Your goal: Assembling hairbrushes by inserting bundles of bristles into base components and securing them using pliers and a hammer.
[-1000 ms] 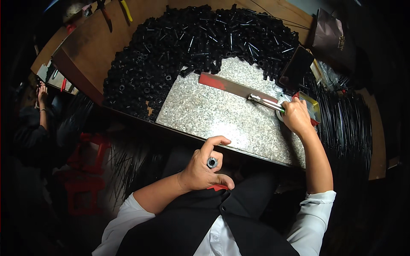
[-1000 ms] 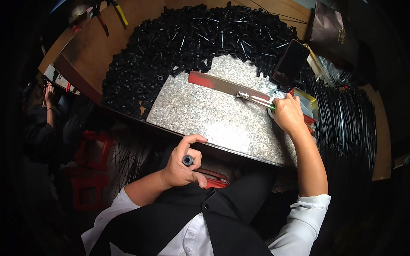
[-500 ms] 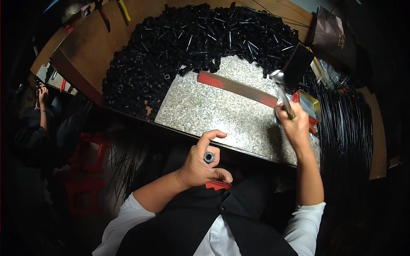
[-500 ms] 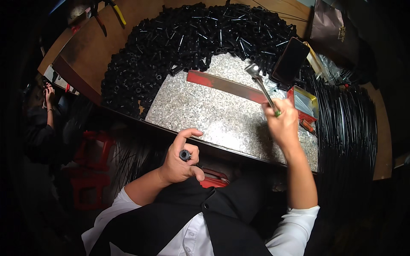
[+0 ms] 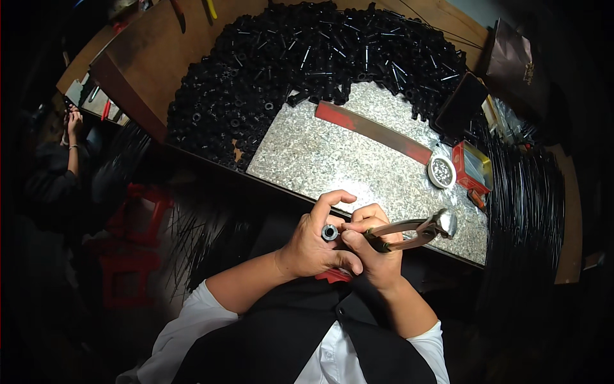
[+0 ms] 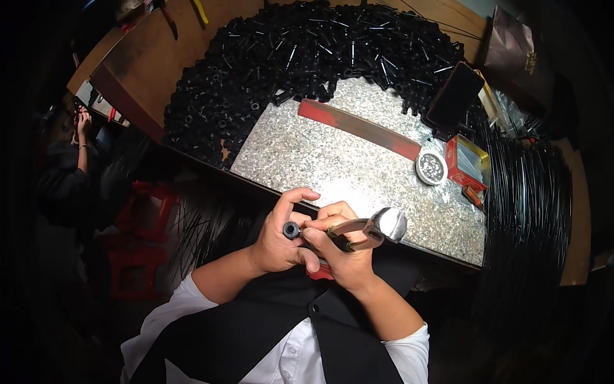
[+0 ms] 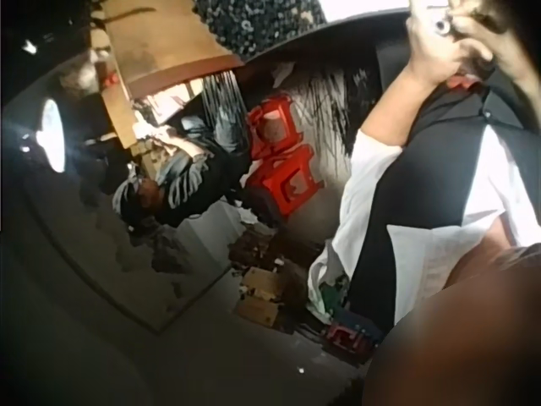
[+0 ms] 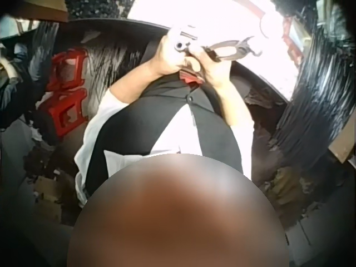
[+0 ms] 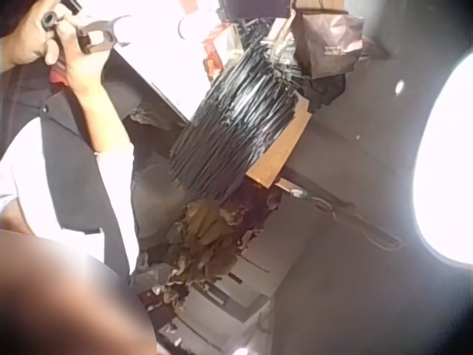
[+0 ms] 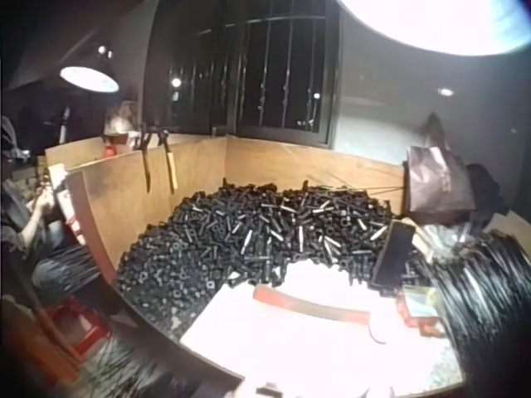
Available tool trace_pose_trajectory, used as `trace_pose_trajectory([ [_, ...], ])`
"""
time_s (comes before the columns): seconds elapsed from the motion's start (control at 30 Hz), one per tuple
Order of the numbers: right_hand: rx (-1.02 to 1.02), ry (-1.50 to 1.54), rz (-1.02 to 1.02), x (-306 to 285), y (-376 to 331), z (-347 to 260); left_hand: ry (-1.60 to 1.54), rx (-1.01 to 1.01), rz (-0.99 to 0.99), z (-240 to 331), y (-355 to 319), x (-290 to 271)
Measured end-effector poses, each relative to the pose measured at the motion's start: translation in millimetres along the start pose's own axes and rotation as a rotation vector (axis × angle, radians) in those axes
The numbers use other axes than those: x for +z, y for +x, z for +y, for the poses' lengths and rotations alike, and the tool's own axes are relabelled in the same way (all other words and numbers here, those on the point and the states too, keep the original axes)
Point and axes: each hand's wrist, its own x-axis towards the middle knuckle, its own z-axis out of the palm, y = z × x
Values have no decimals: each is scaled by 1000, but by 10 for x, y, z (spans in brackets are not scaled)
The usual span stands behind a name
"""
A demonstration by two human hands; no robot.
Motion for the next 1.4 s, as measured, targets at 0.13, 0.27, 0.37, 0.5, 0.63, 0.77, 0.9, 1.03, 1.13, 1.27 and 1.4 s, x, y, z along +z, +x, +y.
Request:
trace_pose_trajectory([
  [0.13, 38, 2, -7, 20, -5, -19, 48, 64, 8, 4, 13, 5],
  [0.27, -73, -75, -20, 35, -3, -6, 92, 66, -25, 57, 18, -14],
  [0.37, -94, -84, -36, 58, 7, -7, 97, 52, -14, 56, 11, -23],
  [0.5, -146, -142, -41, 64, 12, -4, 90, 42, -28, 79, 13, -40],
  [0.63, -159, -143, -34, 80, 10, 11, 138, 49, -26, 70, 6, -55],
  [0.77, -82, -104, -3, 111, 7, -52, 79, 68, 1, 29, 16, -28],
  [0.9, -95, -132, -30, 91, 19, -42, 84, 88, 9, 29, 18, -29],
  [1.03, -95, -135, -32, 98, 13, -15, 87, 91, 0, 39, 12, -47],
  [1.13, -143, -178, -43, 104, 30, -9, 94, 52, 10, 68, 6, -51],
  [1.27, -168, -189, -27, 100, 12, 28, 101, 70, 18, 84, 20, -46],
  [1.4, -187, -203, -31, 100, 12, 32, 125, 62, 12, 104, 22, -51],
])
